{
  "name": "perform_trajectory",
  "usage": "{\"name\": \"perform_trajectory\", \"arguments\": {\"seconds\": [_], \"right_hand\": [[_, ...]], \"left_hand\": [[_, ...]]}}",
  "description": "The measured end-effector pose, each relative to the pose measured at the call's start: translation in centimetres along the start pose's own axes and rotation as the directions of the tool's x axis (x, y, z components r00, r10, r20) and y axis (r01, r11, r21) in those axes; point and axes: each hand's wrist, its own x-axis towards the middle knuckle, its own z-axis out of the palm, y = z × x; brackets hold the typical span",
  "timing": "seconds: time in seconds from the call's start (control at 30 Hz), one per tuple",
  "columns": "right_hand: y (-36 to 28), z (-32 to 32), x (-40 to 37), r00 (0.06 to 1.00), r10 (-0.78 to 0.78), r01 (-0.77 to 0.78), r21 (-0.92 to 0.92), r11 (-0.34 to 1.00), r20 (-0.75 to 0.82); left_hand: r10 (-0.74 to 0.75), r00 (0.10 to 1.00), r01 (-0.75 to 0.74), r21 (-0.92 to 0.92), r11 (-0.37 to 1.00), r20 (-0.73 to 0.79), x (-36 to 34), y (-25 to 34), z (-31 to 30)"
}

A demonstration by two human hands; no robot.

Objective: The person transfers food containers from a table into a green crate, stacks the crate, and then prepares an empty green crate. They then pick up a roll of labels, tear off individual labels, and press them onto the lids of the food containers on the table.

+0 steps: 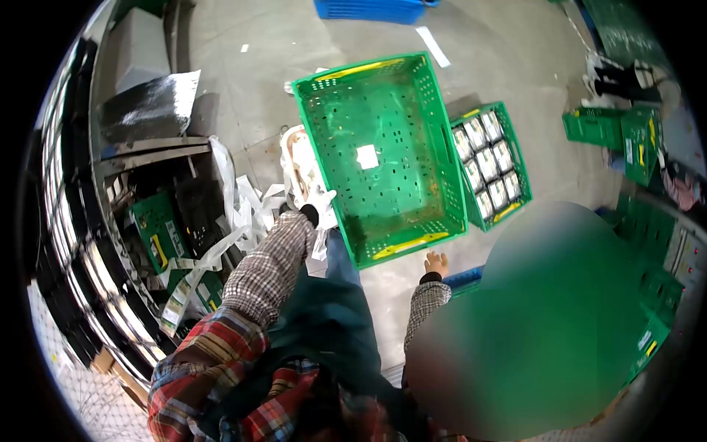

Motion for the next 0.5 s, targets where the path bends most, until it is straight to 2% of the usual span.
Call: {"name": "perform_trajectory", "arguments": {"seconds": [0.03, 0.07, 0.1, 0.13, 0.17, 0.2, 0.23, 0.27, 0.3, 0.37, 0.43, 0.5], "right_hand": [[-0.4, -1.2, -0.7, 0.992, -0.031, 0.026, 0.041, 0.999, 0.125], [-0.7, 0.6, -2.5, 0.991, -0.136, 0.133, -0.237, 0.962, 0.002], [-1.0, 3.4, -4.2, 0.961, -0.264, 0.188, -0.503, 0.844, -0.084], [-1.1, 5.3, -5.2, 0.933, -0.342, 0.23, -0.552, 0.801, -0.108], [-1.1, 7.4, -5.8, 0.928, -0.37, 0.277, -0.591, 0.757, -0.04], [-0.4, 10.1, -6.1, 0.884, -0.456, 0.417, -0.617, 0.667, 0.104], [1.1, 13.7, -6.4, 0.815, -0.518, 0.552, -0.615, 0.562, 0.258], [2.2, 19.4, -8.8, 0.778, -0.473, 0.628, -0.505, 0.592, 0.413], [3.6, 26.2, -12.6, 0.709, -0.427, 0.679, -0.378, 0.629, 0.562], [8.2, 38.0, -18.5, 0.645, -0.25, 0.663, -0.366, 0.654, 0.722], [14.6, 47.5, -20.4, 0.549, -0.08, 0.739, -0.438, 0.512, 0.832], [21.5, 56.5, -18.9, 0.426, -0.064, 0.803, -0.344, 0.487, 0.903]], "left_hand": [[-0.121, 0.993, 0.119, -0.125, 0.985, -0.009, -1.9, 0.9, -0.2], [-0.239, 0.971, 0.227, -0.247, 0.942, -0.018, -3.9, 2.0, -0.4], [-0.245, 0.969, 0.237, -0.389, 0.891, 0.028, -4.7, 1.4, -1.1], [-0.25, 0.965, 0.252, -0.523, 0.814, 0.076, -5.7, 0.6, -1.8], [-0.25, 0.961, 0.267, -0.649, 0.713, 0.121, -6.4, 0.0, -2.6], [-0.282, 0.94, 0.327, -0.74, 0.587, 0.192, -7.5, 1.4, -3.6], [-0.301, 0.939, 0.324, -0.712, 0.623, 0.165, -7.4, 1.0, -5.0], [-0.319, 0.938, 0.324, -0.682, 0.656, 0.138, -7.4, 0.6, -6.4], [-0.31, 0.951, 0.272, -0.499, 0.823, 0.007, -6.1, -1.8, -8.1], [-0.416, 0.906, 0.321, -0.522, 0.79, -0.073, -5.8, -1.2, -11.4], [-0.354, 0.93, 0.276, -0.45, 0.849, -0.099, -4.7, -0.2, -14.9], [-0.381, 0.924, 0.327, -0.469, 0.821, -0.024, -3.4, 2.8, -18.9]]}}
